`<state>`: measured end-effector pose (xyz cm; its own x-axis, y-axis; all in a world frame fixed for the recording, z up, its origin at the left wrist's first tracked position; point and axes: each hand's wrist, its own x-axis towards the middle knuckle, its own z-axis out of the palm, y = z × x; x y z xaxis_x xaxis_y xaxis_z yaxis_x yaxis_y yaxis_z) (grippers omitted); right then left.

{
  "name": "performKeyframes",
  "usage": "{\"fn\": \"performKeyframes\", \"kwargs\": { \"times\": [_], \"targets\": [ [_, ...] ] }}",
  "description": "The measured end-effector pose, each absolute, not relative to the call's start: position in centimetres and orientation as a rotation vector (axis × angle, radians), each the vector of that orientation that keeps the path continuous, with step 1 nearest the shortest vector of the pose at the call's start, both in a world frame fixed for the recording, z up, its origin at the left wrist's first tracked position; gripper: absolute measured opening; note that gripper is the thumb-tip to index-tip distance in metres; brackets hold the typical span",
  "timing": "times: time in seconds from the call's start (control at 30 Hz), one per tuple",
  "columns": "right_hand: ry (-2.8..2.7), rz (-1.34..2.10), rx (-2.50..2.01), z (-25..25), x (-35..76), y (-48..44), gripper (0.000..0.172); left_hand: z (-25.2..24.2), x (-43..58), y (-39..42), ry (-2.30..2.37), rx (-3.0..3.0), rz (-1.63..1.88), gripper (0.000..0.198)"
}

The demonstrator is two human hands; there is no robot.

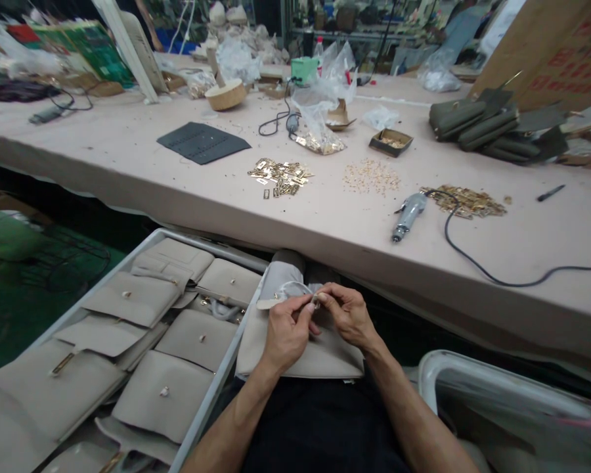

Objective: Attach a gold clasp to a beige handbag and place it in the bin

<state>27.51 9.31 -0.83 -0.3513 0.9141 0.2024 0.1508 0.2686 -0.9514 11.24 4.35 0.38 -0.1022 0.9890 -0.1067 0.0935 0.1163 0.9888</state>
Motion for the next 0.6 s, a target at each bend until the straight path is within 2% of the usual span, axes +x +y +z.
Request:
{"fn": "performKeyframes", "kwargs": {
  "times": [0.13, 0.3, 0.6],
  "targets": [
    [-1.647, 1.246, -1.095, -1.0, 27.4, 9.5, 0.029, -0.2, 11.4, 5.2, 1.432, 1.069, 1.113, 0.029],
    [-1.624, 1.324, -1.127, -1.4, 27.6, 9.4, 0.023, -0.7, 11.9, 5.3, 1.478, 1.009, 1.133, 0.028],
    [-1.506, 1.313, -1.184, -2.5, 26.9, 9.2, 0.020, -0.2, 12.4, 4.9, 1.511, 1.017, 1.129, 0.024]
  ]
}}
